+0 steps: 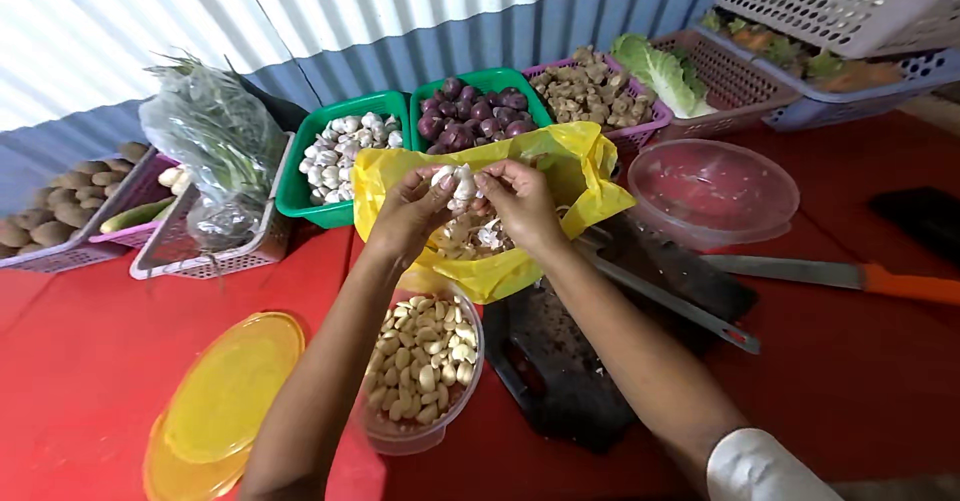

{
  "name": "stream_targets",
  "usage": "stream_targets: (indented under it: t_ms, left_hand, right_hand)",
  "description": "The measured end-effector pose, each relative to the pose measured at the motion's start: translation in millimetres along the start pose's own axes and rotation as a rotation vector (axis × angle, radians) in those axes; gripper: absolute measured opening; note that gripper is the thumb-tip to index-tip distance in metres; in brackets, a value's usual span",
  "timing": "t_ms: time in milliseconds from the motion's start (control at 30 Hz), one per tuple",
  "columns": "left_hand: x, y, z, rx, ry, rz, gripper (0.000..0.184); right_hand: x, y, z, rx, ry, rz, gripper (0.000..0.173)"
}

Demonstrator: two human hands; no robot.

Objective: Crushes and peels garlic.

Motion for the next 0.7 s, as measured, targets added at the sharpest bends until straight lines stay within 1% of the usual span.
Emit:
stream_targets:
  t_ms: [67,100,167,200,267,333,367,433,533,600,700]
  left_hand:
    - [0,1,-3,-0.009,0.003,0.012,0.014]
    - [0,2,-3,-0.026,0.001,0.044,0.014]
    - [-3,1,-4,-0.109,-0.002,0.205,0.02]
    - [-7,-1,-4,-0.15,0.005,0.277,0.021]
    - [-16,-7,-5,-0.197,0.056,0.382,0.024]
    - [-23,-12,-4,-0.217,0.123,0.474,0.032]
    - [-25,-13,-2,-0.218,0.134,0.486,0.035]
    - [-26,-14,-1,-0.199,0.138,0.407,0.04]
    - [-33,-15,-2,-0.131,0.199,0.125,0.044]
    - [-42,-12,-10,-0.044,0.213,-0.026,0.042]
    - [-55,-1,-36,0.093,0.172,-0.148,0.039]
  right_hand:
    - [1,3,2,-0.094,-0.022,-0.034,0.022]
    - [0,4,2,-0.147,-0.043,-0.044,0.03]
    - [-4,-1,-1,-0.187,-0.099,-0.119,0.041]
    - [-9,-4,-3,-0.16,-0.117,-0.189,0.041]
    - [-19,-6,-5,-0.068,-0.074,-0.304,0.038]
    - [-25,-3,-5,0.017,0.013,-0.332,0.032]
    - [-25,-2,-3,0.039,0.027,-0.314,0.03]
    - [-20,-1,-1,0.037,0.012,-0.224,0.031]
    - [-8,2,-6,-0.079,-0.041,-0.003,0.041]
    - [4,2,-17,-0.188,-0.117,0.101,0.045]
    - [34,-5,-43,-0.223,-0.197,0.191,0.045]
Point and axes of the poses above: each hand's wrist, its own z-axis towards the middle knuckle, its own x-axis out of the back of the hand, y = z × x, the point moved 4 cm from there along z, towards the middle knuckle, and after that the axes turned 11 degrees about -x, right-handed, at the moved point
